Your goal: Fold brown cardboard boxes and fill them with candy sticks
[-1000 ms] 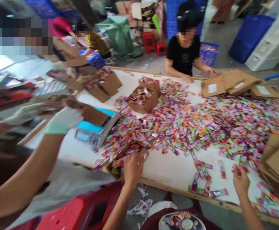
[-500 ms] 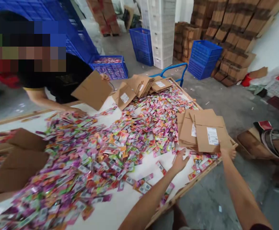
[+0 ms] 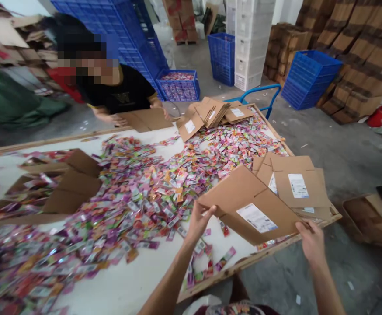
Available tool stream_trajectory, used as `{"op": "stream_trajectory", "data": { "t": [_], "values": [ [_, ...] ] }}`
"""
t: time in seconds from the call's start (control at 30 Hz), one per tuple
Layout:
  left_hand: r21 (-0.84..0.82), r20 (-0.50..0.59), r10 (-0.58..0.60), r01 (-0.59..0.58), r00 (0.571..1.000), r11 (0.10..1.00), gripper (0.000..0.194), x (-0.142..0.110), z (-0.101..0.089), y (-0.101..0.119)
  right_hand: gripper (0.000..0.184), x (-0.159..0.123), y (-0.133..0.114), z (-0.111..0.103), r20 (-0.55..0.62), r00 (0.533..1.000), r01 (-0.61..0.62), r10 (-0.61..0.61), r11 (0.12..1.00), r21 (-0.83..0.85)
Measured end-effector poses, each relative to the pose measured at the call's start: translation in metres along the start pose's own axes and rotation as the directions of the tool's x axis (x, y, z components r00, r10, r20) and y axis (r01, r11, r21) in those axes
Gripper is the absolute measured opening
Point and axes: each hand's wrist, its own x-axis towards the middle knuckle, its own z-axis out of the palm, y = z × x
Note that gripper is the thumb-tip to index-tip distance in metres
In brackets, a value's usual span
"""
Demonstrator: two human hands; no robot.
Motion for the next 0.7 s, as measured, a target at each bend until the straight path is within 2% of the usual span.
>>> {"op": "stream_trajectory", "data": {
  "t": [0.07,0.17,0.2,0.27,0.3,0.37,0.43,0.5,0.53,0.63,0.7],
  "values": [
    [0.063,-0.209,0.054,-0.042,0.976,0.997,0.084,-0.011,-0.052,-0.001,0.051,-0.01,-0.009,0.049,0.067,0.997,-0.041,0.034,0.993,0.108],
    [0.088,-0.468,0.056,-0.016,0.882,0.996,0.09,-0.042,-0.101,0.0,0.063,-0.032,-0.012,0.115,0.192,0.981,-0.07,0.032,0.978,0.198],
    [0.045,-0.505,0.022,0.001,0.863,0.999,0.086,-0.052,-0.111,-0.001,0.067,-0.042,-0.012,0.133,0.24,0.971,-0.056,0.007,0.979,0.198],
    [-0.102,-0.511,-0.106,0.062,0.853,0.993,0.074,-0.068,-0.126,-0.007,0.069,-0.065,-0.014,0.162,0.351,0.934,0.004,-0.064,0.986,0.169],
    [-0.179,-0.505,-0.179,0.1,0.845,0.979,0.071,-0.075,-0.133,-0.013,0.069,-0.077,-0.016,0.174,0.416,0.904,0.044,-0.103,0.988,0.148],
    [-0.293,-0.521,-0.295,0.157,0.801,0.943,0.07,-0.087,-0.148,-0.03,0.068,-0.103,-0.018,0.196,0.544,0.82,0.126,-0.177,0.984,0.129],
    [-0.353,-0.538,-0.338,0.158,0.772,0.922,0.073,-0.1,-0.165,-0.054,0.065,-0.131,-0.017,0.215,0.634,0.74,0.187,-0.224,0.974,0.126],
    [-0.379,-0.503,-0.322,0.13,0.802,0.916,0.072,-0.116,-0.186,-0.08,0.062,-0.157,-0.008,0.232,0.671,0.701,0.217,-0.239,0.969,0.119],
    [-0.381,-0.475,-0.303,0.117,0.826,0.917,0.07,-0.124,-0.198,-0.092,0.061,-0.17,-0.001,0.24,0.675,0.697,0.224,-0.243,0.968,0.116],
    [-0.349,-0.387,-0.228,0.087,0.894,0.933,0.068,-0.148,-0.235,-0.122,0.06,-0.207,0.026,0.258,0.628,0.733,0.253,-0.262,0.962,0.107],
    [-0.358,-0.329,-0.219,0.094,0.918,0.929,0.071,-0.158,-0.257,-0.135,0.063,-0.233,0.042,0.27,0.573,0.772,0.276,-0.274,0.957,0.087]
  ]
}}
